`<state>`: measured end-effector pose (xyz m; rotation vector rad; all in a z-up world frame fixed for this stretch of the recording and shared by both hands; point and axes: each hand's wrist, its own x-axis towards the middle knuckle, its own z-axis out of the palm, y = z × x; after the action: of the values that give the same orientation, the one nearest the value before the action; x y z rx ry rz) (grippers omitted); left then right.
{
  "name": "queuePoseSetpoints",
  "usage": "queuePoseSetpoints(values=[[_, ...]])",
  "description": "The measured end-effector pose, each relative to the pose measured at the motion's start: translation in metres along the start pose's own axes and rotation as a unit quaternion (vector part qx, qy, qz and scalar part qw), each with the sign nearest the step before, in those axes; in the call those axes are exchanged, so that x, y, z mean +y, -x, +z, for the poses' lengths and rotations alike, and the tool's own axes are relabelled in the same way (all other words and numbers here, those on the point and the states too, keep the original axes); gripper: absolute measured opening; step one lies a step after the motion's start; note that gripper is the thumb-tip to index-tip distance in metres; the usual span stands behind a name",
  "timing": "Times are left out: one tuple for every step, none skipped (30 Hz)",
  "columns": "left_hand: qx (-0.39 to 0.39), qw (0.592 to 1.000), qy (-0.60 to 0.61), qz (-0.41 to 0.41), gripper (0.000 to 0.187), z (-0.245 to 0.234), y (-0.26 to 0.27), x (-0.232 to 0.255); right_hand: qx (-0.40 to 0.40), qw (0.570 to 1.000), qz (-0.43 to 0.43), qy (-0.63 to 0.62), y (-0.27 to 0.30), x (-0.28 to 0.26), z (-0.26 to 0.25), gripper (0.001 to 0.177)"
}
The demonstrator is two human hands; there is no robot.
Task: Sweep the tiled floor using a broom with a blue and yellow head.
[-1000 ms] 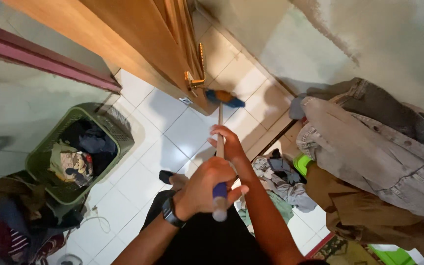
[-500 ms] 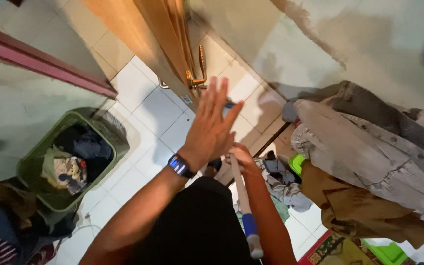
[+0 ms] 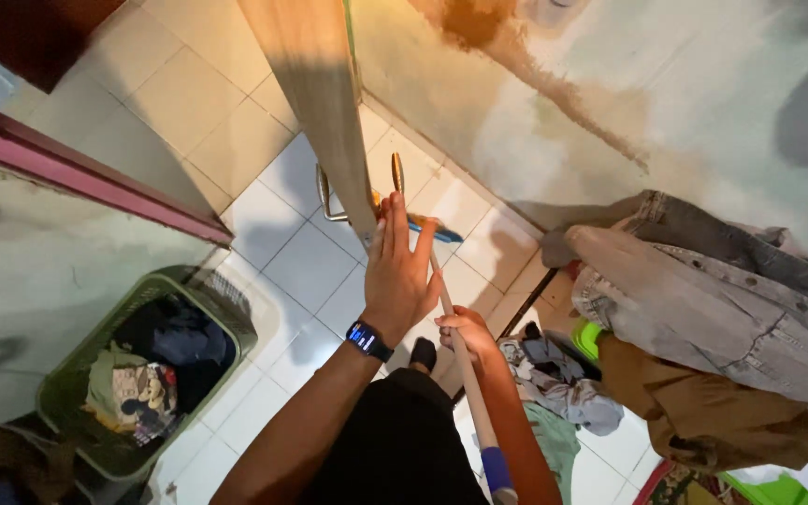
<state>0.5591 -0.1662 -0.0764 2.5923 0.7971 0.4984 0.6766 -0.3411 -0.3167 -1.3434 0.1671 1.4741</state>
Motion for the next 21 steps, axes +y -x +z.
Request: queuePoseSetpoints(values=[[0.003, 1.0, 0.002, 0.003, 0.077, -0.006, 0.004, -0.007, 0.002, 1.0, -0.004, 0.001, 0.005, 0.002, 0.006, 0.023], [0.005, 1.0, 0.003, 0.003, 0.078, -0.013, 0.007, -0.015, 0.003, 1.0, -0.012, 0.0, 0.007, 0.001, 0.014, 0.023], [0.008, 1.0, 0.003, 0.002, 0.08, -0.021, 0.011, -0.024, 0.003, 1.0, -0.019, -0.001, 0.01, 0.002, 0.023, 0.022], [0.015, 1.0, 0.002, 0.0, 0.08, -0.027, 0.015, -0.035, 0.0, 1.0, -0.022, 0.004, 0.009, 0.001, 0.031, 0.022], [0.007, 1.0, 0.005, -0.009, 0.08, -0.034, 0.019, -0.045, 0.0, 1.0, -0.026, 0.007, 0.008, 0.0, 0.038, 0.021], [-0.003, 1.0, 0.008, -0.015, 0.08, -0.041, 0.024, -0.055, 0.002, 1.0, -0.029, 0.005, 0.009, 0.002, 0.047, 0.021], [0.0, 1.0, 0.006, -0.014, 0.08, -0.048, 0.029, -0.066, 0.0, 0.999, -0.032, 0.006, 0.007, 0.006, 0.056, 0.021], [0.01, 1.0, 0.02, -0.019, 0.079, -0.053, 0.032, -0.076, 0.005, 0.999, -0.031, -0.007, 0.007, 0.009, 0.062, 0.021], [0.02, 0.999, 0.034, -0.024, 0.078, -0.057, 0.035, -0.086, 0.01, 0.999, -0.031, -0.021, 0.006, 0.013, 0.067, 0.02], [0.023, 0.999, 0.033, -0.016, 0.078, -0.062, 0.038, -0.098, 0.011, 0.999, -0.038, -0.023, 0.0, 0.02, 0.068, 0.02], [0.034, 0.999, 0.027, -0.022, 0.078, -0.067, 0.041, -0.11, 0.023, 0.999, -0.021, -0.028, -0.005, 0.026, 0.068, 0.018], [0.043, 0.999, 0.019, -0.028, 0.077, -0.072, 0.045, -0.122, 0.034, 0.999, -0.001, -0.035, -0.01, 0.035, 0.07, 0.015], [0.044, 0.999, 0.018, -0.021, 0.077, -0.075, 0.047, -0.136, 0.034, 0.999, -0.007, -0.039, -0.009, 0.036, 0.078, 0.015], [0.048, 0.998, 0.003, -0.027, 0.078, -0.076, 0.05, -0.148, 0.058, 0.998, 0.017, -0.019, -0.007, 0.039, 0.085, 0.013], [0.053, 0.998, -0.012, -0.033, 0.079, -0.077, 0.052, -0.161, 0.081, 0.996, 0.041, 0.001, -0.005, 0.042, 0.091, 0.011], [0.053, 0.998, -0.011, -0.026, 0.079, -0.078, 0.052, -0.174, 0.083, 0.996, 0.037, -0.004, -0.008, 0.048, 0.094, 0.011], [0.071, 0.997, -0.037, -0.024, 0.081, -0.079, 0.051, -0.188, 0.092, 0.995, 0.032, 0.0, -0.011, 0.053, 0.097, 0.014], [0.088, 0.994, -0.063, -0.026, 0.084, -0.079, 0.051, -0.2, 0.1, 0.994, 0.032, 0.007, -0.014, 0.058, 0.098, 0.018], [0.086, 0.994, -0.063, -0.024, 0.084, -0.084, 0.047, -0.209, 0.101, 0.994, 0.031, 0.004, -0.013, 0.057, 0.105, 0.018], [0.048, 0.993, -0.089, -0.066, 0.085, -0.089, 0.047, -0.218, 0.102, 0.994, 0.027, -0.003, -0.011, 0.059, 0.113, 0.019], [0.009, 0.988, -0.115, -0.107, 0.087, -0.093, 0.045, -0.227, 0.103, 0.994, 0.022, -0.01, -0.01, 0.06, 0.121, 0.02]])
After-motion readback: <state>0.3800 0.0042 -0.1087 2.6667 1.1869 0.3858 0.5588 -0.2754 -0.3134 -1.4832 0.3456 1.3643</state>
